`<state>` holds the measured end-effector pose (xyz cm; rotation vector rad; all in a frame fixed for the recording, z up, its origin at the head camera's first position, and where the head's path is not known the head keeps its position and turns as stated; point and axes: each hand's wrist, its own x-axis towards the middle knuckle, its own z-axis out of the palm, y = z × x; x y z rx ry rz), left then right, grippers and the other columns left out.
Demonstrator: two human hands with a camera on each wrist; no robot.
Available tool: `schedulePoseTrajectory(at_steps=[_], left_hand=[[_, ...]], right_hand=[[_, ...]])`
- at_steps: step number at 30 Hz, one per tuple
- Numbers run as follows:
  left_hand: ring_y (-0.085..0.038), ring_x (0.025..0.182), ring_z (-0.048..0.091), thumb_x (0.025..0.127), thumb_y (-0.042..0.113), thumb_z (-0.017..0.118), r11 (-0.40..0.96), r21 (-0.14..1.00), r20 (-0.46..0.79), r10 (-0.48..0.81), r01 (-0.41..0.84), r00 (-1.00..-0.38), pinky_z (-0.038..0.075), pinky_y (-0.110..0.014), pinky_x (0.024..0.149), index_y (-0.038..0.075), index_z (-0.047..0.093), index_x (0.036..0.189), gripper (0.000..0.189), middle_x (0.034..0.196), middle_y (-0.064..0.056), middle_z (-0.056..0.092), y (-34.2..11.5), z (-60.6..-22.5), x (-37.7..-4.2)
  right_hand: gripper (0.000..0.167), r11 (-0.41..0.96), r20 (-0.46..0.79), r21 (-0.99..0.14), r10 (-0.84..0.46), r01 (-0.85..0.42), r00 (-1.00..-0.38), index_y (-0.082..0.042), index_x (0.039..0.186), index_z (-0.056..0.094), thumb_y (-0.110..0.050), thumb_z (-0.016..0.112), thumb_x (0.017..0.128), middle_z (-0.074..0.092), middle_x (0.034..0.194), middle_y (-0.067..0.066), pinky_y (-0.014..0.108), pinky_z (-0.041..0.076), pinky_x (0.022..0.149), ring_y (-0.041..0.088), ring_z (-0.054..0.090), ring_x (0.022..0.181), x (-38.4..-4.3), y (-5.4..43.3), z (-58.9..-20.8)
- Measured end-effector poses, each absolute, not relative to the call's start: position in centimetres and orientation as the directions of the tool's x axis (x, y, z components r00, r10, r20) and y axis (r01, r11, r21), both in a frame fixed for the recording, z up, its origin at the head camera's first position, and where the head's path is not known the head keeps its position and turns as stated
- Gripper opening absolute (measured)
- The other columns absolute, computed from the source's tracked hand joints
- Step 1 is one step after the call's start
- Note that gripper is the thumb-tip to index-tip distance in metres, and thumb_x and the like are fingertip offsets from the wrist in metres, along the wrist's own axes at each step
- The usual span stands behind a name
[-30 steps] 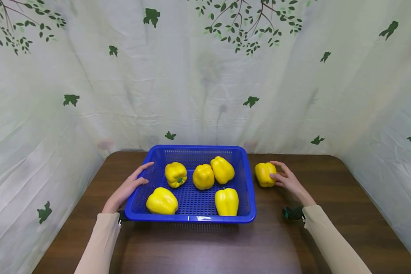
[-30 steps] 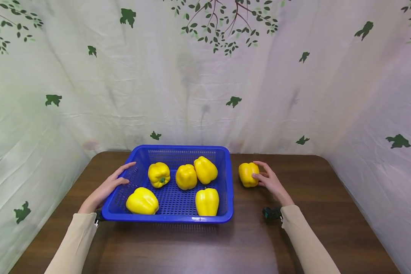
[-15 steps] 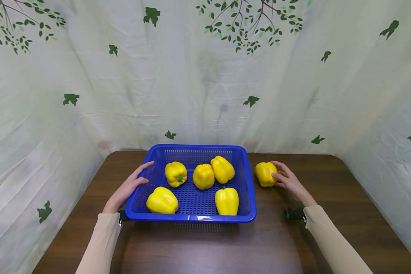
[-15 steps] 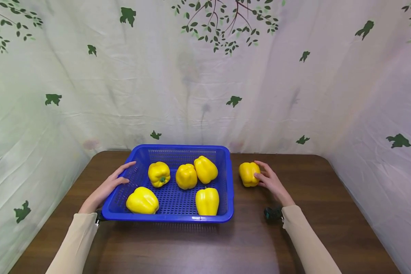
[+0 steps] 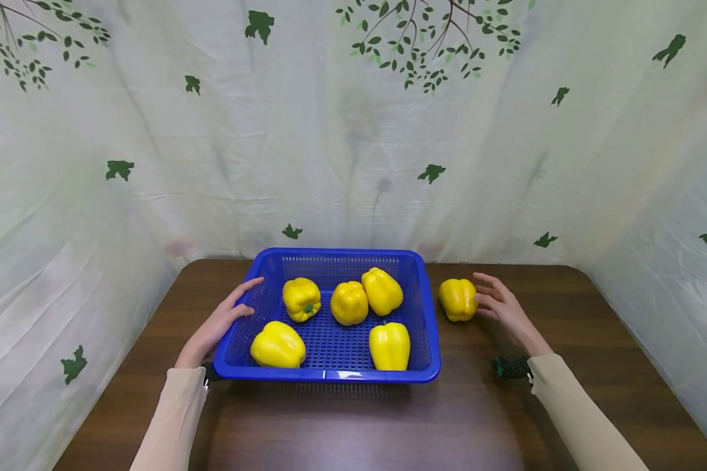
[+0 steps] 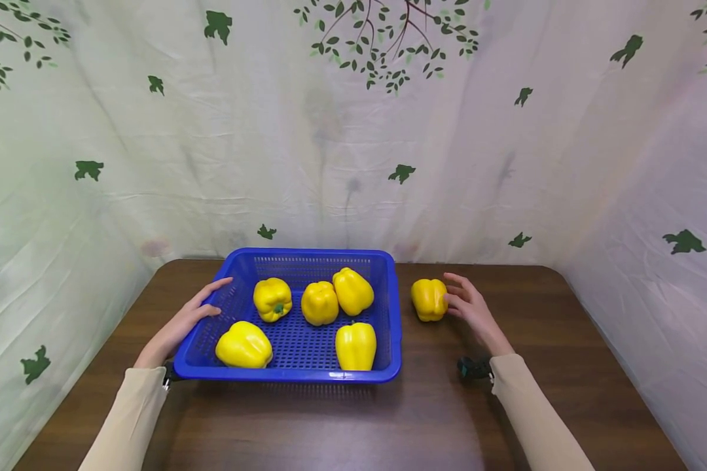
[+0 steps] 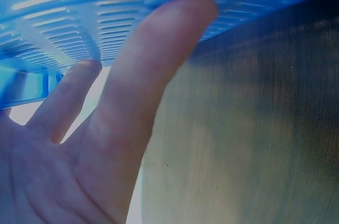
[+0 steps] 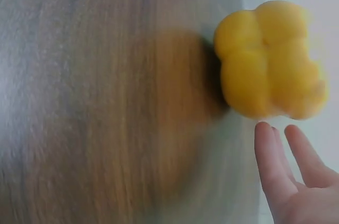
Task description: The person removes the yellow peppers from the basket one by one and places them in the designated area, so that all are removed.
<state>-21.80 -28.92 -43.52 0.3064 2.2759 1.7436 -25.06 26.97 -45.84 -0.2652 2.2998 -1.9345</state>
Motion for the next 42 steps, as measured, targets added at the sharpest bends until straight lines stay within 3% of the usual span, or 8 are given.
schedulePoseTrajectory(at_steps=[3,10,16,27,36,42], left_hand=[[-0.050,0.129,0.029,0.098,0.014,0.042,0.261,0.965,-0.077,0.316,0.009,-0.946,0.039,-0.060,0.094,0.023,0.020,0.153,0.060,0.158,-0.015,0.004,-28.9,-43.5,-21.7],[-0.049,0.130,0.028,0.098,0.014,0.042,0.270,0.963,-0.070,0.314,0.018,-0.947,0.037,-0.060,0.096,0.023,0.020,0.153,0.060,0.157,-0.016,0.005,-28.9,-43.5,-21.7],[-0.049,0.130,0.028,0.098,0.013,0.041,0.260,0.965,-0.069,0.317,0.017,-0.946,0.036,-0.061,0.096,0.022,0.021,0.153,0.059,0.157,-0.016,0.006,-28.9,-43.7,-21.9],[-0.050,0.130,0.027,0.098,0.014,0.042,0.254,0.967,-0.070,0.316,0.014,-0.946,0.037,-0.062,0.095,0.023,0.020,0.153,0.060,0.157,-0.016,0.006,-28.9,-43.6,-21.8],[-0.050,0.131,0.027,0.098,0.014,0.043,0.261,0.965,-0.069,0.313,0.017,-0.947,0.036,-0.062,0.095,0.024,0.020,0.153,0.061,0.157,-0.016,0.006,-28.9,-43.7,-21.8],[-0.050,0.131,0.027,0.098,0.014,0.043,0.265,0.964,-0.062,0.314,0.024,-0.947,0.036,-0.063,0.095,0.024,0.021,0.153,0.060,0.157,-0.016,0.007,-28.9,-43.8,-21.9]], right_hand=[[0.055,0.170,0.034,-0.983,-0.207,-0.070,-0.978,-0.002,0.148,0.024,-0.017,0.048,0.101,0.027,0.147,0.028,0.050,0.039,0.098,0.039,0.033,0.130,-24.9,27.2,-45.4],[0.050,0.179,0.085,-0.977,-0.180,-0.117,-0.980,-0.001,0.146,0.030,-0.017,0.047,0.101,0.033,0.142,0.031,0.030,0.047,0.091,0.030,0.046,0.121,-24.6,27.6,-44.5],[0.046,0.170,0.112,-0.975,-0.188,-0.145,-0.976,-0.001,0.143,0.035,-0.016,0.046,0.101,0.037,0.139,0.032,0.026,0.048,0.088,0.022,0.054,0.113,-24.6,27.5,-43.9],[0.036,0.113,0.138,-0.978,-0.271,-0.173,-0.953,-0.007,0.135,0.047,-0.017,0.048,0.101,0.042,0.134,0.035,0.037,0.048,0.091,0.027,0.059,0.109,-24.0,25.8,-42.5],[0.038,0.099,0.131,-0.979,-0.366,-0.178,-0.922,-0.002,0.136,0.045,-0.015,0.048,0.100,0.042,0.133,0.035,0.039,0.048,0.090,0.041,0.054,0.112,-23.4,23.3,-41.0],[0.043,0.133,0.104,-0.976,-0.423,-0.175,-0.900,0.004,0.138,0.041,-0.014,0.049,0.100,0.049,0.130,0.029,0.042,0.049,0.089,0.035,0.059,0.109,-23.1,21.6,-40.0]])
